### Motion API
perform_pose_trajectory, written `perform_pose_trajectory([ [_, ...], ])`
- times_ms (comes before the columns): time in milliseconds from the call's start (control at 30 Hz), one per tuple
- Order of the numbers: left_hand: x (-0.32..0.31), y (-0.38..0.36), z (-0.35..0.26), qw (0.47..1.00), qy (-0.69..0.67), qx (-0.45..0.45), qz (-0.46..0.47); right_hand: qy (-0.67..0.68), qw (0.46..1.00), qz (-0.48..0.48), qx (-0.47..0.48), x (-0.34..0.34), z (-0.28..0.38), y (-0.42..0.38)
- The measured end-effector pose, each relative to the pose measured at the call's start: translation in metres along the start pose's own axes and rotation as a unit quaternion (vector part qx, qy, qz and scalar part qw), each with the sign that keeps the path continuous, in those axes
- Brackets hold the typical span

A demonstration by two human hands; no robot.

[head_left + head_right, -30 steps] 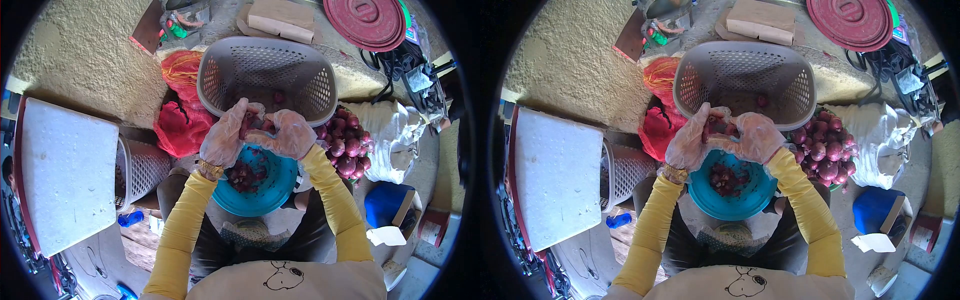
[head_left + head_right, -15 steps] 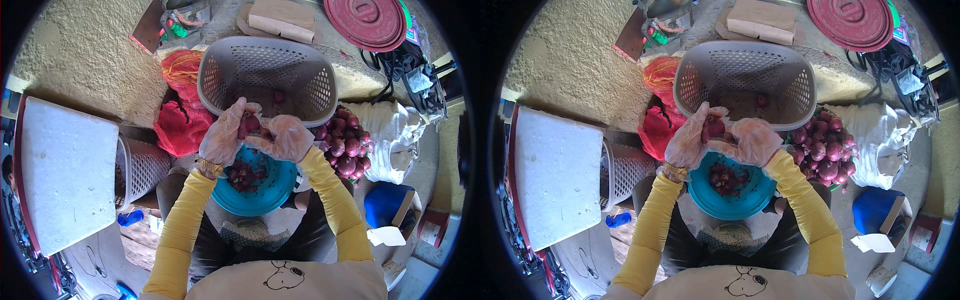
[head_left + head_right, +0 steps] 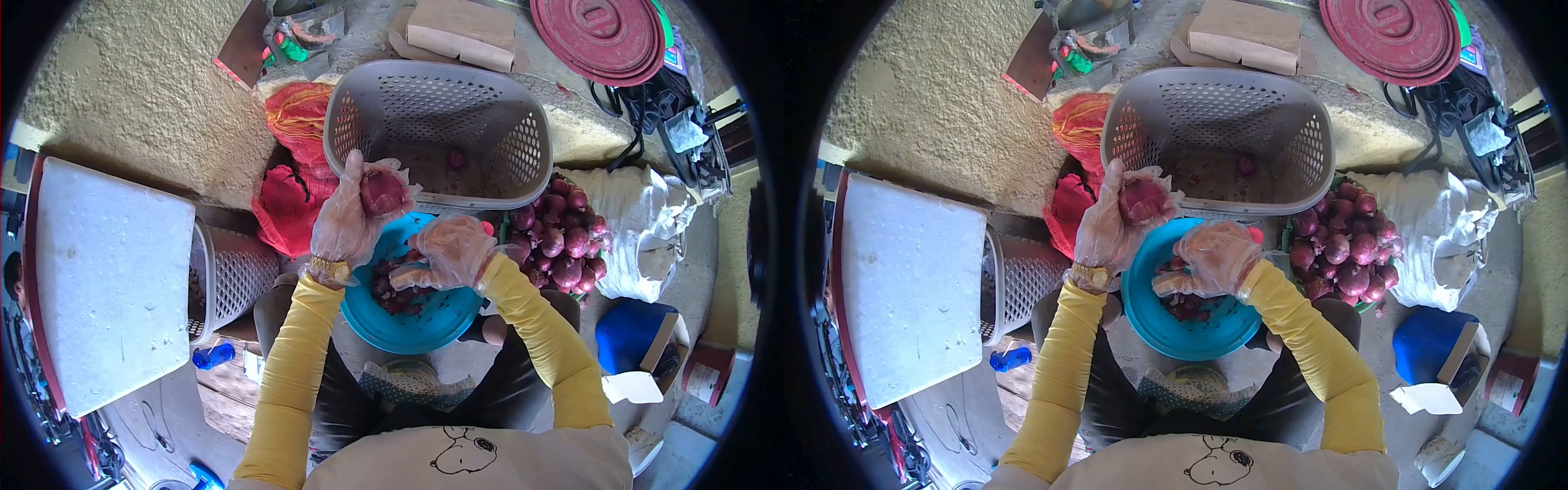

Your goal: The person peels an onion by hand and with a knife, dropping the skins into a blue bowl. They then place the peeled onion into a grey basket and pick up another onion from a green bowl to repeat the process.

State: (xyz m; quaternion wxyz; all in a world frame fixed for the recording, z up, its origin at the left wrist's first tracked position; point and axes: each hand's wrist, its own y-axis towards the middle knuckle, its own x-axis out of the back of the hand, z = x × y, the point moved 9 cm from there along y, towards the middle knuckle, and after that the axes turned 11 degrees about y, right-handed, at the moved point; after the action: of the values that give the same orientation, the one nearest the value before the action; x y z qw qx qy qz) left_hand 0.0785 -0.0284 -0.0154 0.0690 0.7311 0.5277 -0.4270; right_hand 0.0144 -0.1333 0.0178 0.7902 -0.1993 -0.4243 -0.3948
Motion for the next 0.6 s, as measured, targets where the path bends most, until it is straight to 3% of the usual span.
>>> perform_pose_trajectory([
  [100,-0.002,0.003,0.001,0.999,-0.026,-0.005,0.034,0.020,0.999,-0.006,-0.024,-0.006,-0.010,0.000],
  [167,-0.001,0.000,-0.001,1.000,-0.010,-0.011,0.016,0.024,0.998,-0.054,0.014,-0.001,-0.011,-0.001],
  [300,0.000,-0.001,-0.001,1.000,0.005,-0.018,-0.003,0.035,0.999,-0.025,0.009,0.021,-0.002,-0.001],
  [367,-0.001,-0.001,0.000,1.000,0.026,-0.015,-0.002,0.048,0.991,-0.119,-0.031,0.047,-0.002,-0.001],
  [467,-0.012,-0.001,0.002,0.999,0.036,-0.018,0.034,0.072,0.980,-0.157,-0.103,0.051,-0.020,-0.001],
  [600,-0.020,-0.003,0.005,0.997,0.064,-0.029,0.029,0.049,0.969,-0.219,-0.100,0.065,-0.018,-0.006],
])
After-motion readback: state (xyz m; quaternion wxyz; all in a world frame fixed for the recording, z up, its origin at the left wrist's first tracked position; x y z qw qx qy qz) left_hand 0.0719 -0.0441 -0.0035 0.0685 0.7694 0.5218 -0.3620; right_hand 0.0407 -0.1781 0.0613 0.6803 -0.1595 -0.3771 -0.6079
